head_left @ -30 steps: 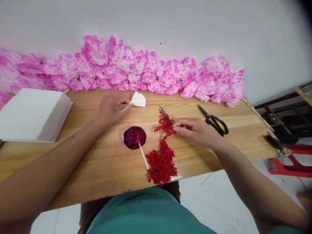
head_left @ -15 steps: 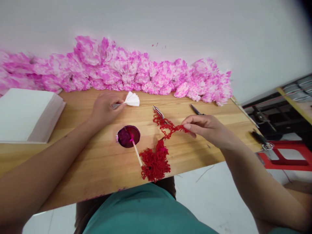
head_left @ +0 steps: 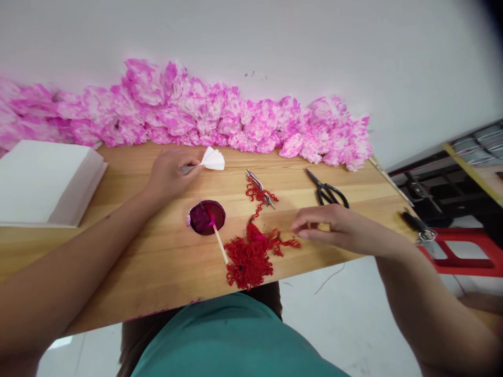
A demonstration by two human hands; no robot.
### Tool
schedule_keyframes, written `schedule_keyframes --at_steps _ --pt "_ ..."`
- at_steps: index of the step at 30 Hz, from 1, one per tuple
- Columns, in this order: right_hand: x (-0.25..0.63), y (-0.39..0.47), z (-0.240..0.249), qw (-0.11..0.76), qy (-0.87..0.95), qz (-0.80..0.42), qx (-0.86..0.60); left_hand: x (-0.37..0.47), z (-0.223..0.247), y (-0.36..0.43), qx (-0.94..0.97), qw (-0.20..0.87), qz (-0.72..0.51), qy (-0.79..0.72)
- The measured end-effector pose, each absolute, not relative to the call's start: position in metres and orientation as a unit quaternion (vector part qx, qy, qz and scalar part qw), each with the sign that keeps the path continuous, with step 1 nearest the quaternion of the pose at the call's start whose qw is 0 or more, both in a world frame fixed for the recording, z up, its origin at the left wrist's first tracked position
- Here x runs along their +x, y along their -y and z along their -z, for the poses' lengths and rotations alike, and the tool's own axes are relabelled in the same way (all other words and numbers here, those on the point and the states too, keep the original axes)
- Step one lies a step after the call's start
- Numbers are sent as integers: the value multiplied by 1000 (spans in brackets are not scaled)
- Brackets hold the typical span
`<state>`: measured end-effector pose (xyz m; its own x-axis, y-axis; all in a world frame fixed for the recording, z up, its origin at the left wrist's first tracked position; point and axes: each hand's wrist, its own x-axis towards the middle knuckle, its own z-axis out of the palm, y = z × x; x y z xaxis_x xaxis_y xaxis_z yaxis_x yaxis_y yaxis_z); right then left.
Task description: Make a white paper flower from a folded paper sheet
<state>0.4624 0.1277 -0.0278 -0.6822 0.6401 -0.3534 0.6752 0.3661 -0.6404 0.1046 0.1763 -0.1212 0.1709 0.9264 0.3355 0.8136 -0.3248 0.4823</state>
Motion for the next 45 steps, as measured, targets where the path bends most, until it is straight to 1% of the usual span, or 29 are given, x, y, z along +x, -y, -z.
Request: schedule_keyframes --at_steps 4,7,10,13,19,25,27,29,34,36,42,45 --pt "445 -141 45 -42 -861 227 454 104 122 -176 756 94 -297 -575" --pt "433 -152 55 -59 -885 108 449 104 122 -177 758 96 -298 -572" --pt "423 -162 58 -54 -894 49 442 104 122 -178 759 91 -301 -571" --pt "414 -171 60 -40 -890 22 454 104 123 -179 761 86 -302 -568" --pt "394 -188 64 -11 -894 54 445 104 124 -180 764 85 -306 -562" --pt "378 -198 74 51 -858 64 507 104 123 -181 771 77 -302 -556" --pt "378 -201 78 51 -846 87 523 104 122 -181 771 80 -299 -557" --pt "383 -203 80 17 -834 140 533 104 122 -182 771 82 -297 -558" --pt "408 -205 78 -102 -767 367 517 104 123 -182 770 86 -304 -554" --pt "418 -204 76 -126 -742 414 512 104 123 -182 768 90 -307 -555" --pt "430 -195 65 -177 -705 463 507 103 123 -181 766 93 -310 -555" --pt "428 -191 61 -169 -732 422 506 103 124 -181 768 89 -313 -551"
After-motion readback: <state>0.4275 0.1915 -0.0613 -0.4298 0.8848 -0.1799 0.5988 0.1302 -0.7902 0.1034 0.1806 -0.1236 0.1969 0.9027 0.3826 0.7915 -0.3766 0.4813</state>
